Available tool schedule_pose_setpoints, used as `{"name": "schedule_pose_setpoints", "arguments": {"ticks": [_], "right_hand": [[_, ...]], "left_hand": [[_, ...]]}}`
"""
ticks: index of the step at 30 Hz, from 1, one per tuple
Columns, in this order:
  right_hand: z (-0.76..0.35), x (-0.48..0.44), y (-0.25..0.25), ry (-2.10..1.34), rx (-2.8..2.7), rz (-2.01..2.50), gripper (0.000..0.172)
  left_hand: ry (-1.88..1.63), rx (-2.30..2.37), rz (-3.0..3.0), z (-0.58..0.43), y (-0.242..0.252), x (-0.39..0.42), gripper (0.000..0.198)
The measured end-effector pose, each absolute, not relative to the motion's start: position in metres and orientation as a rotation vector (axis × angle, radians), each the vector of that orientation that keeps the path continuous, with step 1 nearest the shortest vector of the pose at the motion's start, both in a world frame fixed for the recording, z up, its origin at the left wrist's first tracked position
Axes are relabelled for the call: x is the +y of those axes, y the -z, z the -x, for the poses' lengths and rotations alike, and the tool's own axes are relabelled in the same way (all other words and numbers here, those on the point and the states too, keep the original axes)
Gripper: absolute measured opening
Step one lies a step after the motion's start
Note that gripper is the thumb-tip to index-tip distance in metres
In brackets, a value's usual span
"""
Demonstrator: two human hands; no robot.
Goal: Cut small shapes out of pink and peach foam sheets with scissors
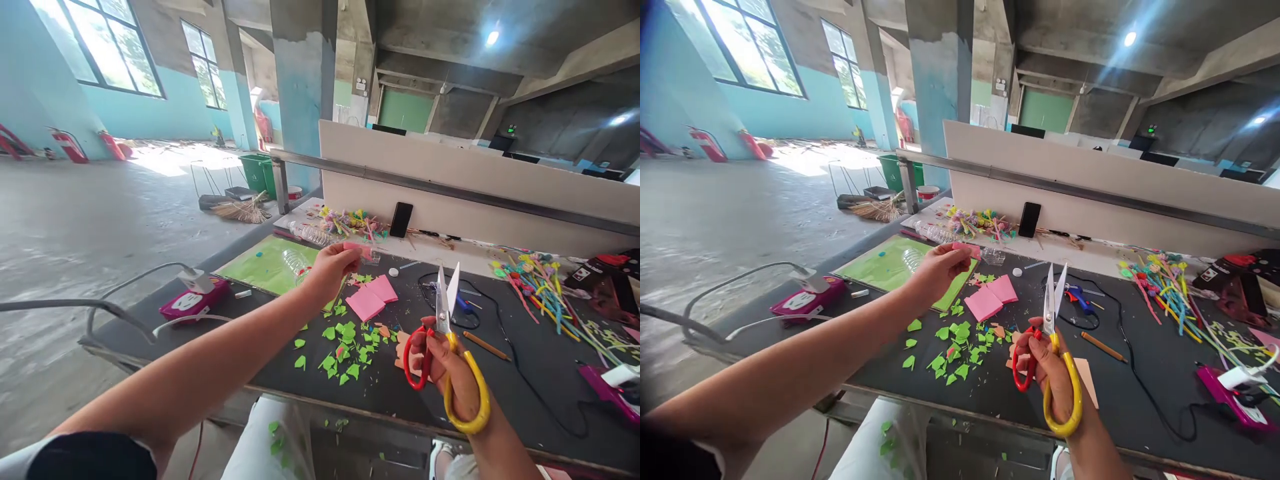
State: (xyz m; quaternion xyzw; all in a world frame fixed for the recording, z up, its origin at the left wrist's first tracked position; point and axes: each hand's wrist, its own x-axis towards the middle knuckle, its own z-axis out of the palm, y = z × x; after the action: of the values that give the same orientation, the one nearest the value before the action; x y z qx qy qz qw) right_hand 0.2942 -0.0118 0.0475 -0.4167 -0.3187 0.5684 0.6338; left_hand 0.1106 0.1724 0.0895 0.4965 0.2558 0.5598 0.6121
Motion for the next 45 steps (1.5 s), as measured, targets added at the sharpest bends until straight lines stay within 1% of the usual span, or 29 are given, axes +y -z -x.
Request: {"name": "schedule_pose_setpoints", "arguments": {"ticks": [4, 9, 14, 17, 21, 25, 26, 28, 32, 35, 39, 41, 45], "right_hand": [[-0.298, -0.005, -0.038, -1.362, -0.643, 0.854, 0.031], [-0.299, 0.002, -0.027, -1.352, -0.603, 0.826, 0.038], [-0.289, 0.002, -0.029, -1.336, -0.649, 0.837, 0.04], [-0.282, 0.001, -0.033, -1.319, -0.687, 0.864, 0.037], [-0.281, -0.001, -0.032, -1.278, -0.735, 0.912, 0.038], [-0.281, -0.001, -0.028, -1.237, -0.755, 0.924, 0.042], [-0.279, 0.0, -0.027, -1.23, -0.762, 0.924, 0.043], [-0.275, 0.002, -0.024, -1.223, -0.778, 0.927, 0.045], [-0.271, 0.005, -0.02, -1.206, -0.804, 0.944, 0.05], [-0.273, 0.008, -0.016, -1.207, -0.776, 0.94, 0.05], [-0.28, 0.014, -0.01, -1.202, -0.707, 0.93, 0.043], [-0.283, 0.016, -0.009, -1.185, -0.695, 0.954, 0.039], [-0.289, 0.019, -0.008, -1.122, -0.708, 1.003, 0.04]], "left_hand": [[-1.332, 0.663, -1.165, -0.087, -0.079, 0.202, 0.02], [-1.355, 0.789, -1.167, -0.083, -0.06, 0.225, 0.017], [-1.317, 0.92, -1.238, -0.101, -0.053, 0.243, 0.035], [-1.343, 1.005, -1.299, -0.105, -0.053, 0.253, 0.035], [-1.368, 1.108, -1.483, -0.095, -0.047, 0.262, 0.035], [-1.338, 1.137, -1.8, -0.09, -0.039, 0.25, 0.031], [-1.324, 1.12, -1.887, -0.092, -0.037, 0.243, 0.025], [-1.276, 1.048, -2.061, -0.099, -0.033, 0.227, 0.016], [-1.164, 0.864, -2.296, -0.115, -0.029, 0.199, 0.012], [-1.19, 0.864, -2.308, -0.124, -0.035, 0.194, 0.012], [-1.307, 1.079, -2.116, -0.139, -0.049, 0.198, 0.026], [-1.325, 1.12, -2.023, -0.146, -0.049, 0.192, 0.028], [-1.293, 0.942, -1.991, -0.156, -0.034, 0.159, 0.023]]}}
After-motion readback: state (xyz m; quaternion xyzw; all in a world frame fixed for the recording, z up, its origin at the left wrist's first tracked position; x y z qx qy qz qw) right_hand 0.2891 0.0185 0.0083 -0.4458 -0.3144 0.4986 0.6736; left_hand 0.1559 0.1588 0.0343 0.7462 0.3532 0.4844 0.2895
